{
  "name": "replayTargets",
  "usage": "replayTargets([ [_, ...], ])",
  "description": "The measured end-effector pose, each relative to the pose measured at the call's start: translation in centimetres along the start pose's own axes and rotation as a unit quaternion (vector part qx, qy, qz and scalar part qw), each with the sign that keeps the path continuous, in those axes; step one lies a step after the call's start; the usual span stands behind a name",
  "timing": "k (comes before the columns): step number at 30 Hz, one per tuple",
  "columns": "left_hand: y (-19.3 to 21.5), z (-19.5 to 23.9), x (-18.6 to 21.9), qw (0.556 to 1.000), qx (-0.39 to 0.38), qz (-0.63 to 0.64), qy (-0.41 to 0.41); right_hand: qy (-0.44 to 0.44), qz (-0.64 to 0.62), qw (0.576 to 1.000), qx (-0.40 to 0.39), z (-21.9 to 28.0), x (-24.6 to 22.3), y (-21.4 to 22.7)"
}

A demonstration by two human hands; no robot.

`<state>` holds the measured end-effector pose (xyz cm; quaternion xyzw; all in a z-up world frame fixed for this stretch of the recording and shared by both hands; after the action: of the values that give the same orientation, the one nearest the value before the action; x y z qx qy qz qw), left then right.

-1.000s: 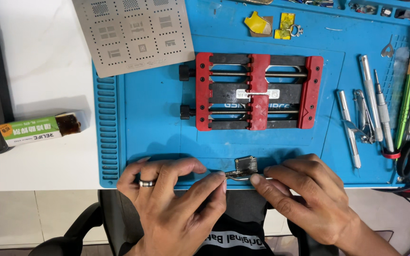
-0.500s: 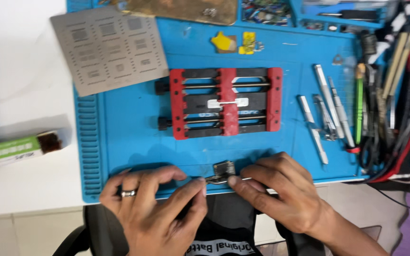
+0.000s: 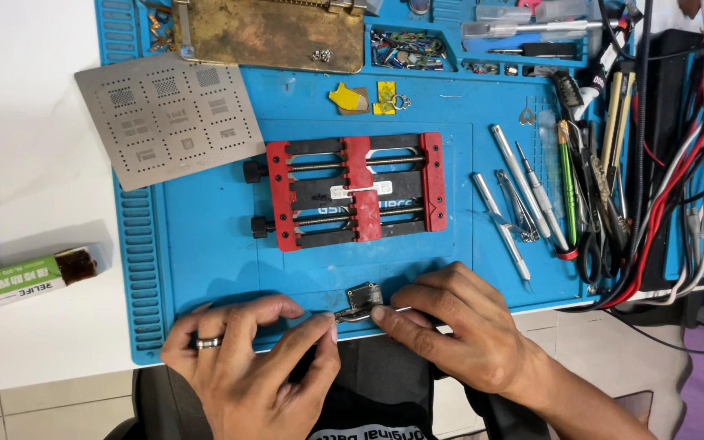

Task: The person solders a small circuit board using a soldering iron and solder paste, then connects multimeter probes to test the component. The person handles the circuit board, soldering iron, solder paste, and multimeter probes on a cluttered workbench.

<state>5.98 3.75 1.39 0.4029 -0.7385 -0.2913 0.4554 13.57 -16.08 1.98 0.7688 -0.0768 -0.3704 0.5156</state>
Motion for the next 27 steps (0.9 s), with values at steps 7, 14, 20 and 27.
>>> replayTargets([
  [7,-0.5,0.1,0.5,1.0,-0.02,0.0,0.001,-0.011,-0.017,1.0,-0.011,-0.2,-0.1,0.1],
  [14,-0.6,0.2,0.6,0.996,0.055,0.016,0.074,-0.011,-0.02,1.0,0.001,-0.6,-0.2,0.1],
  [20,-0.6,0.1,0.6,0.996,0.056,0.017,0.072,-0.011,-0.023,1.0,0.0,-1.0,-0.3,0.2],
  [27,-0.6,0.2,0.6,0.996,0.052,0.019,0.075,-0.023,-0.02,1.0,0.006,-0.9,-0.2,0.1],
])
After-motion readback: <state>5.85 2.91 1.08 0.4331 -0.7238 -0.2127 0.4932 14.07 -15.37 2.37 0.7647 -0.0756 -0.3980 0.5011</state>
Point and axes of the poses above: each hand's wrist, its own z-axis away from the middle knuckle, its own y-axis out of the back of the hand, x = y × z, the point moved 6 cm from there along -z, towards the middle knuckle, and after that the axes turned 14 degrees about -y, right-handed, at the moved point
